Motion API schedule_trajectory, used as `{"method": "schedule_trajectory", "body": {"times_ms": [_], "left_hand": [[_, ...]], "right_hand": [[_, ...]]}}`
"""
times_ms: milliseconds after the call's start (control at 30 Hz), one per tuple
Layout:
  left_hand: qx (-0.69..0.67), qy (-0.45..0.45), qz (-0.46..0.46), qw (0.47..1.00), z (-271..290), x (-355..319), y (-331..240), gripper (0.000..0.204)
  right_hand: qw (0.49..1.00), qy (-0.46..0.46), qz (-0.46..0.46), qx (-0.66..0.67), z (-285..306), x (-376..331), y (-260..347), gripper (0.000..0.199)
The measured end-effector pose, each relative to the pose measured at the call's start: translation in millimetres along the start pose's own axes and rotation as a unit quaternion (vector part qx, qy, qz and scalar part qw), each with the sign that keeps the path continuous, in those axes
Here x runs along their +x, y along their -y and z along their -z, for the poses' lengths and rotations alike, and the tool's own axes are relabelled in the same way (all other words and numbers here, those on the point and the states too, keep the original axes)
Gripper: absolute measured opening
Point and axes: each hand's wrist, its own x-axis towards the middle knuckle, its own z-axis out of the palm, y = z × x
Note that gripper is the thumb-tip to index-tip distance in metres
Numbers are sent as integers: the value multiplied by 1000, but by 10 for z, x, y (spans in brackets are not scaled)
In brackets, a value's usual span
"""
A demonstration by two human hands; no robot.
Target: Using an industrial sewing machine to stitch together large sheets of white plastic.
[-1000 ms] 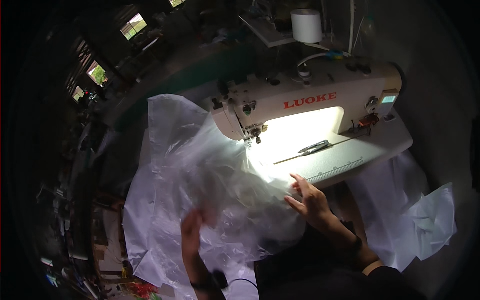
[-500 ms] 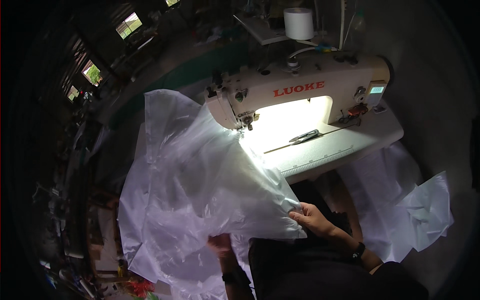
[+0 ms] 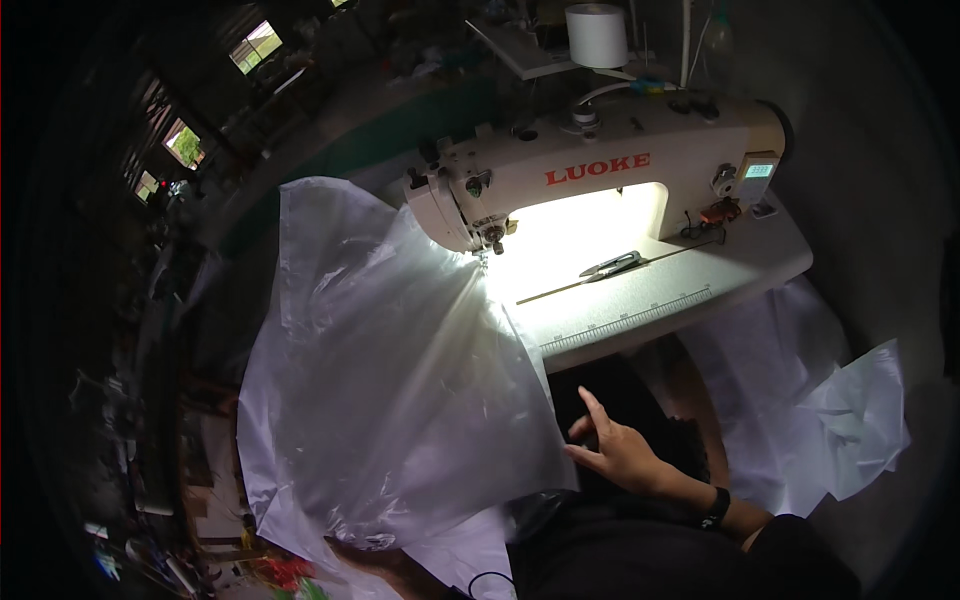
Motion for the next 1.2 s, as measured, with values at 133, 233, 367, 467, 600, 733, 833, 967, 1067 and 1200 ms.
{"method": "schedule_trajectory", "body": {"times_ms": [133, 233, 367, 467, 600, 733, 833, 967, 1067, 1200], "left_hand": [[-84, -9, 63, 994, -279, -123, -195, 60], [-16, 35, 6, 999, -172, -87, -271, 63], [25, -13, -55, 998, -173, -30, -264, 61], [77, -45, -96, 991, -188, 101, -276, 59], [139, -92, -164, 972, -192, 615, -375, 56], [189, -137, -211, 949, -148, 829, -409, 54], [106, -87, -202, 970, -362, 1184, -368, 56], [59, -77, -143, 985, -869, 1503, -354, 59], [-13, -38, -99, 994, -1148, 1745, -160, 59], [140, 42, -157, 977, -802, 2473, 640, 55]], "right_hand": [[988, -89, 54, -114, -135, 243, 150, 92], [974, -113, 71, -183, -208, 294, -12, 86], [981, -79, 36, -174, -187, 213, -8, 77], [979, -127, 55, -150, -176, 307, 246, 76], [963, -130, 68, -228, -335, 418, 42, 65], [956, -109, 89, -257, -284, 428, 196, 52], [949, -79, 99, -288, -329, 551, 262, 51], [937, -84, 104, -322, -285, 888, 407, 50], [940, -91, 80, -320, -208, 1215, 373, 42], [947, -58, 57, -309, -113, 1687, 456, 30]]}}
